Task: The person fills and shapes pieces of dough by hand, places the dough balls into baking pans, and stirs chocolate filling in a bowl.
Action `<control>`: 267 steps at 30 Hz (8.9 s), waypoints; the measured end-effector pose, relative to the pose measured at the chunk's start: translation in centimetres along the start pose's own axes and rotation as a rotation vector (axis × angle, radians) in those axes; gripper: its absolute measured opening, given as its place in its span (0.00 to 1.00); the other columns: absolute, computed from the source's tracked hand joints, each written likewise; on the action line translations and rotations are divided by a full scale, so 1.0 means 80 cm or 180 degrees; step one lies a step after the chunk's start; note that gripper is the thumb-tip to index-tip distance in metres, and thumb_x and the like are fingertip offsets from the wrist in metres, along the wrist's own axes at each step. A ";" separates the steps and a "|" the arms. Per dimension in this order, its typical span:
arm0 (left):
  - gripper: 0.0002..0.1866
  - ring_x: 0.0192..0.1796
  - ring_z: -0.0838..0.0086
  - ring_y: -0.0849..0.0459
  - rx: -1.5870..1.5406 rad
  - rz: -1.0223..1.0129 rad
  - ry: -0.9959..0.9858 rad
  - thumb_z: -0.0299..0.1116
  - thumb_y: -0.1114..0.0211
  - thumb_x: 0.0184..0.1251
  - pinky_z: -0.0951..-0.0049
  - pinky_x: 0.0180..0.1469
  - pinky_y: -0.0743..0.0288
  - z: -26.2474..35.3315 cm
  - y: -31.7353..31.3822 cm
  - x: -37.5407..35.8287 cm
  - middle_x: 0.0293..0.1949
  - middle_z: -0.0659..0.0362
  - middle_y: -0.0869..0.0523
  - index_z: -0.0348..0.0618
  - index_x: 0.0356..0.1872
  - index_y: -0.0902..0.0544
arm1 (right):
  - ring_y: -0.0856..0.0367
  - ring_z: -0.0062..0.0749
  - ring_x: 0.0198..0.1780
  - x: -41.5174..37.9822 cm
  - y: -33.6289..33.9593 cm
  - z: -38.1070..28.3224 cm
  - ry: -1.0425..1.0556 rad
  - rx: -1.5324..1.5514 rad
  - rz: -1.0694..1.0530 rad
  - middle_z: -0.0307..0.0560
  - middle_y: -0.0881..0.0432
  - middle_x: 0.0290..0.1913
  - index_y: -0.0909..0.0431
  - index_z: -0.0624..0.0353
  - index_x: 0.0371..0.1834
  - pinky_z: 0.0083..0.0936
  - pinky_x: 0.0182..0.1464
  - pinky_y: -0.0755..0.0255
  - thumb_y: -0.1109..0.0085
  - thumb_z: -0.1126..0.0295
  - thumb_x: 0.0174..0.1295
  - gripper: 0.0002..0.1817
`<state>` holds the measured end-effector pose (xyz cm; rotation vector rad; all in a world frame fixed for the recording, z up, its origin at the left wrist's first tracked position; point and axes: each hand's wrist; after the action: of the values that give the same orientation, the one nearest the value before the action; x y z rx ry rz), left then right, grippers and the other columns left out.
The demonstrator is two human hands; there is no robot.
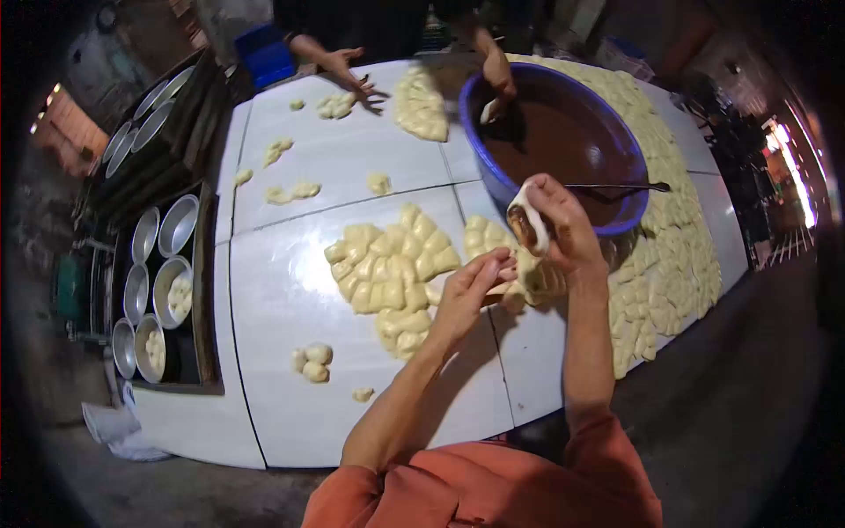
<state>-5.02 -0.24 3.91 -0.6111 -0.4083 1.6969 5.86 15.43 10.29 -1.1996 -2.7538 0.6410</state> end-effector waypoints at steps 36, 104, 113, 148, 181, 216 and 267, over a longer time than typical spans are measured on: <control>0.18 0.41 0.76 0.12 0.0161 0.1543 -0.0367 0.35 0.28 0.66 0.76 0.38 0.15 0.068 0.160 -0.125 0.41 0.59 0.12 0.41 0.53 0.17 | 0.22 0.21 0.43 -0.047 -0.172 0.200 0.1084 -0.1708 -0.0493 0.43 0.17 0.47 0.18 0.56 0.57 0.22 0.47 0.26 0.31 0.73 0.62 0.19; 0.33 0.66 0.50 0.29 0.5020 0.0295 -0.1484 0.47 0.22 0.48 0.44 0.62 0.38 0.007 0.140 -0.040 0.69 0.45 0.29 0.53 0.59 0.19 | 0.21 0.22 0.40 -0.119 -0.066 0.135 0.0140 0.1090 0.0851 0.41 0.20 0.44 0.28 0.58 0.52 0.21 0.46 0.26 0.40 0.74 0.66 0.13; 0.18 0.44 0.69 0.12 0.2879 -0.0325 -0.0069 0.35 0.28 0.65 0.69 0.47 0.20 0.062 0.068 -0.054 0.42 0.52 0.09 0.38 0.53 0.14 | 0.18 0.22 0.44 -0.129 -0.070 0.164 -0.0301 -0.0279 0.1029 0.43 0.17 0.48 0.26 0.62 0.53 0.18 0.48 0.20 0.36 0.73 0.66 0.15; 0.24 0.50 0.73 0.16 0.1232 0.0293 0.0197 0.41 0.35 0.74 0.73 0.52 0.22 -0.011 0.042 -0.022 0.49 0.53 0.13 0.34 0.62 0.23 | 0.20 0.21 0.34 0.061 0.102 -0.038 -0.0539 -0.2340 0.0049 0.36 0.19 0.32 0.20 0.58 0.37 0.20 0.37 0.28 0.39 0.64 0.67 0.08; 0.15 0.39 0.78 0.14 0.0082 0.1486 0.0053 0.38 0.29 0.68 0.79 0.37 0.20 0.062 0.176 -0.129 0.38 0.61 0.12 0.38 0.48 0.15 | 0.16 0.23 0.45 -0.087 -0.196 0.193 -0.0399 -0.0753 -0.0334 0.44 0.16 0.46 0.22 0.66 0.60 0.16 0.41 0.22 0.39 0.69 0.70 0.18; 0.12 0.31 0.76 0.15 0.3379 0.2764 -0.1148 0.32 0.31 0.69 0.78 0.30 0.22 0.030 0.215 -0.304 0.50 0.54 0.16 0.42 0.50 0.12 | 0.17 0.48 0.38 -0.095 -0.256 0.257 0.0136 -0.3116 -0.1454 0.52 0.20 0.41 0.23 0.64 0.45 0.37 0.40 0.25 0.35 0.62 0.62 0.17; 0.50 0.79 0.46 0.46 0.5333 -0.0747 -0.1161 0.54 0.20 0.43 0.31 0.73 0.52 0.014 0.128 0.040 0.75 0.43 0.39 0.55 0.71 0.31 | 0.23 0.27 0.43 -0.145 -0.035 0.130 0.0348 0.0993 0.1241 0.44 0.22 0.43 0.31 0.64 0.60 0.27 0.43 0.28 0.40 0.64 0.63 0.24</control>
<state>-14.23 0.76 -1.62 0.9345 0.6905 1.3388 9.64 1.87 3.12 -1.6422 -2.2362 0.9614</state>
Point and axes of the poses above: each hand's wrist, its own x-axis towards the middle knuckle, its own y-axis out of the back of the hand, z = x × y
